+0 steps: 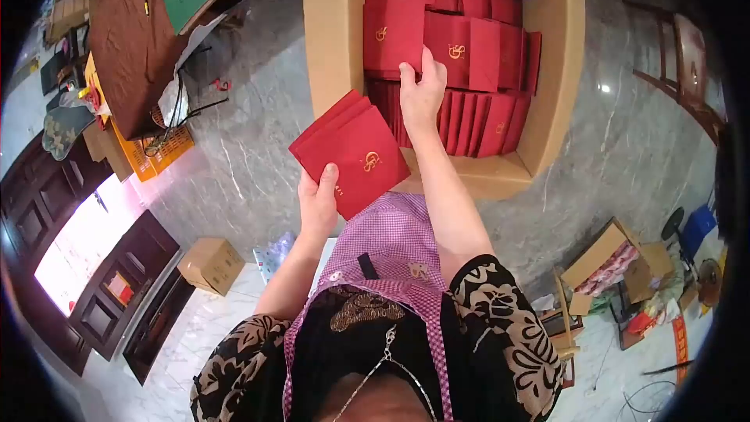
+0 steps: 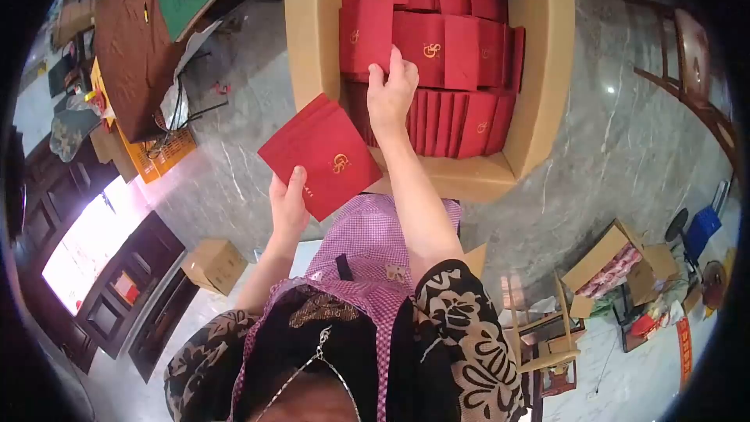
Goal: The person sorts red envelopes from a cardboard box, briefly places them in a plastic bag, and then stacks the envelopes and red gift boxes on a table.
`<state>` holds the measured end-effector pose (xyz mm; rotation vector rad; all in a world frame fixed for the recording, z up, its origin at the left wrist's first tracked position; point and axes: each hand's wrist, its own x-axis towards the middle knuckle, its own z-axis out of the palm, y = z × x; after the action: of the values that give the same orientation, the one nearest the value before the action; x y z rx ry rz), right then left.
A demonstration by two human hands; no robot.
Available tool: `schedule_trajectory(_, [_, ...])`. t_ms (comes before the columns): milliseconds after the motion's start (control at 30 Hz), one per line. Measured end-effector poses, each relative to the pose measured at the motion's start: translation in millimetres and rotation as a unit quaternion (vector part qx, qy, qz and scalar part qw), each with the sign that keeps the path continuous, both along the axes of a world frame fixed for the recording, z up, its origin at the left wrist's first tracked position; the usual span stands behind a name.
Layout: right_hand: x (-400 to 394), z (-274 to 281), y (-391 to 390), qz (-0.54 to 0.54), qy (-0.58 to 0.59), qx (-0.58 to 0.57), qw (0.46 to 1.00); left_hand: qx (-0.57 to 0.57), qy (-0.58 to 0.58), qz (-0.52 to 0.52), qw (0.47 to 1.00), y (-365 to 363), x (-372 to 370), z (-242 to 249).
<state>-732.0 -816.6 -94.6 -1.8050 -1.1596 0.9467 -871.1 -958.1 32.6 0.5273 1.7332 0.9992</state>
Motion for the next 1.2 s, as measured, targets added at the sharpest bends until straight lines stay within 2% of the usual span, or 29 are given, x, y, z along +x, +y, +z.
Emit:
schedule_trajectory(33, [-1, 0, 2, -0.003, 0.003, 0.003, 1.000, 0.006, -0.016, 0.009, 1.000, 3, 1, 0])
schedule_trajectory(100, [-1, 2, 0, 0.006, -0.089, 0.038, 0.995, 0.007, -0.034, 0.014, 0.999, 5, 3, 0])
schedule_trajectory(200, [-3, 6, -1, 0.010, -0.156, 0.078, 0.985, 0.006, -0.055, 0.040, 0.998, 8, 4, 0])
schedule_trajectory(367, [-8, 18, -6, 0.026, -0.112, 0.058, 0.992, 0.012, -0.078, 0.059, 0.995, 18, 9, 6])
schedule_trajectory(433, [-13, 17, -7, -0.006, 0.092, -0.040, 0.995, 0.011, -0.064, 0.053, 0.997, 19, 9, 6])
schedule_trajectory(467, [-16, 14, -4, -0.044, 0.197, -0.034, 0.979, 0.011, -0.053, 0.044, 0.998, 21, 9, 5])
schedule_trajectory(533, [-12, -8, -4, -0.045, 0.243, -0.063, 0.967, 0.004, -0.039, 0.054, 0.998, 27, 10, 3])
schedule_trajectory(567, [-4, -11, -5, -0.043, 0.223, -0.063, 0.972, -0.009, -0.012, 0.035, 0.999, 28, 11, 1])
schedule_trajectory(600, [9, 12, -2, -0.051, 0.265, -0.043, 0.962, -0.021, 0.017, 0.018, 0.999, 30, 11, -2])
schedule_trajectory(667, [35, 46, -8, -0.037, 0.236, -0.034, 0.970, -0.025, 0.004, 0.037, 0.999, 40, 21, 2])
schedule_trajectory(700, [47, 77, -12, -0.039, 0.274, -0.063, 0.959, -0.023, 0.013, 0.039, 0.999, 46, 26, 1])
schedule_trajectory(733, [57, 94, -24, -0.045, 0.262, -0.086, 0.960, -0.012, 0.053, -0.011, 0.998, 48, 25, -6])
schedule_trajectory(800, [66, 101, -54, 0.061, 0.024, 0.037, 0.997, -0.047, 0.114, -0.067, 0.990, 56, 31, -10])
schedule_trajectory(833, [66, 119, -62, 0.123, -0.044, 0.034, 0.991, -0.056, 0.058, -0.033, 0.996, 62, 38, -7])
schedule_trajectory(867, [61, 113, -76, 0.150, -0.028, 0.055, 0.987, -0.057, 0.054, -0.032, 0.996, 62, 45, -11])
schedule_trajectory(933, [48, 104, -99, 0.212, -0.076, 0.083, 0.971, -0.017, 0.049, -0.013, 0.999, 61, 51, -22])
schedule_trajectory(1000, [37, 94, -113, 0.272, -0.094, 0.057, 0.956, -0.027, 0.079, -0.047, 0.995, 55, 51, -36])
schedule_trajectory(1067, [31, 81, -120, 0.263, -0.076, 0.052, 0.960, 0.013, 0.060, -0.017, 0.998, 50, 53, -50])
schedule_trajectory(1100, [29, 77, -124, 0.256, -0.060, 0.049, 0.964, 0.025, 0.062, -0.037, 0.997, 47, 52, -52])
schedule_trajectory(1200, [26, 72, -131, 0.248, -0.036, 0.042, 0.967, -0.021, 0.078, -0.050, 0.995, 43, 54, -52])
